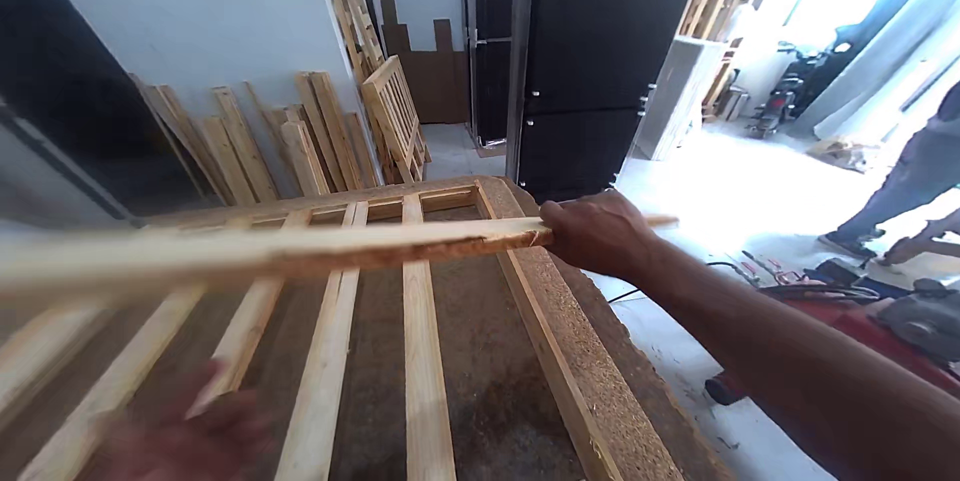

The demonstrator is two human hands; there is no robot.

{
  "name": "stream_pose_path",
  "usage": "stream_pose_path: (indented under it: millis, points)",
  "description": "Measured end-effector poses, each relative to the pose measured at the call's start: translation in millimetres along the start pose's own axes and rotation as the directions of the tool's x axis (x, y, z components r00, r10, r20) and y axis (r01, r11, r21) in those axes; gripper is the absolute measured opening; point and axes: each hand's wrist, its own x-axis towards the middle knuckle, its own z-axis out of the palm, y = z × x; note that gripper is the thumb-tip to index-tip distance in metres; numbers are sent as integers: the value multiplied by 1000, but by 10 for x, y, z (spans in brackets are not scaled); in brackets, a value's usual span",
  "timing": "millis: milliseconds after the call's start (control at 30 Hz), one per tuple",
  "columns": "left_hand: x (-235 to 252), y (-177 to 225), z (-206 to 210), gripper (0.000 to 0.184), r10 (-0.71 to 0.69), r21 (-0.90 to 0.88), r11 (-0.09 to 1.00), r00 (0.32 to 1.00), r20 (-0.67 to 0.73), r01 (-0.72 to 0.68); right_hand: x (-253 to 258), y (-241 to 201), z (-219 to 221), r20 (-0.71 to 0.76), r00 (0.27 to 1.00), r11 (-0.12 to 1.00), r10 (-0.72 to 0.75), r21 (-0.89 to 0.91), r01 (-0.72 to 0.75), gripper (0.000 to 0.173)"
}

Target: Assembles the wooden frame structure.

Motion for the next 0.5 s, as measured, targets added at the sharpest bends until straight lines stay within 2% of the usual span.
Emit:
stream_pose_path:
  millis: [33, 100, 167, 200, 233, 267, 300, 333, 367, 433, 467, 500]
  points:
    - [120, -250, 268, 57, 4, 62, 998, 1000, -4, -4, -18, -135, -120, 6, 1000, 1000, 7, 25, -7, 23]
    - [334, -872, 834, 89, 67, 173, 982, 994, 89, -82, -7, -468, -309, 6, 999, 996, 44, 74, -44, 17]
    - [496, -1396, 1447, 116, 127, 181, 971, 979, 162, -156, 27, -865, -365, -58, 991, 983, 120, 144, -111, 15]
    - [545, -1590, 1738, 124, 153, 144, 973, 973, 173, -179, 51, -1071, -381, -38, 982, 966, 183, 195, -173, 16]
    - [576, -1744, 1982, 122, 202, 79, 973, 966, 164, -217, 84, -1258, -417, 42, 968, 932, 246, 265, -248, 17]
    - [600, -1854, 2165, 110, 253, -12, 967, 959, 125, -254, 113, -1406, -451, 138, 947, 882, 289, 347, -319, 18]
    - [626, -1952, 2252, 97, 279, -102, 957, 958, 66, -272, 144, -1500, -441, 230, 923, 821, 308, 425, -380, 23]
    - [650, -2022, 2245, 93, 274, -153, 952, 961, 31, -266, 159, -1517, -390, 314, 901, 745, 298, 514, -426, 33]
    - [685, -2055, 2177, 101, 237, -167, 958, 971, 14, -232, 135, -1458, -300, 376, 892, 641, 252, 625, -445, 45]
    - [807, -2059, 1996, 117, 114, -175, 978, 993, -18, -116, -97, -1231, -59, 396, 908, 463, 137, 785, -412, 65]
    - [859, -2064, 1895, 114, 49, -164, 985, 998, -34, -54, -335, -1157, 73, 390, 914, 487, 114, 779, -394, 69]
    - [900, -2083, 1788, 103, -6, -183, 983, 999, -44, -2, -647, -1145, 167, 414, 906, 566, 89, 727, -388, 68]
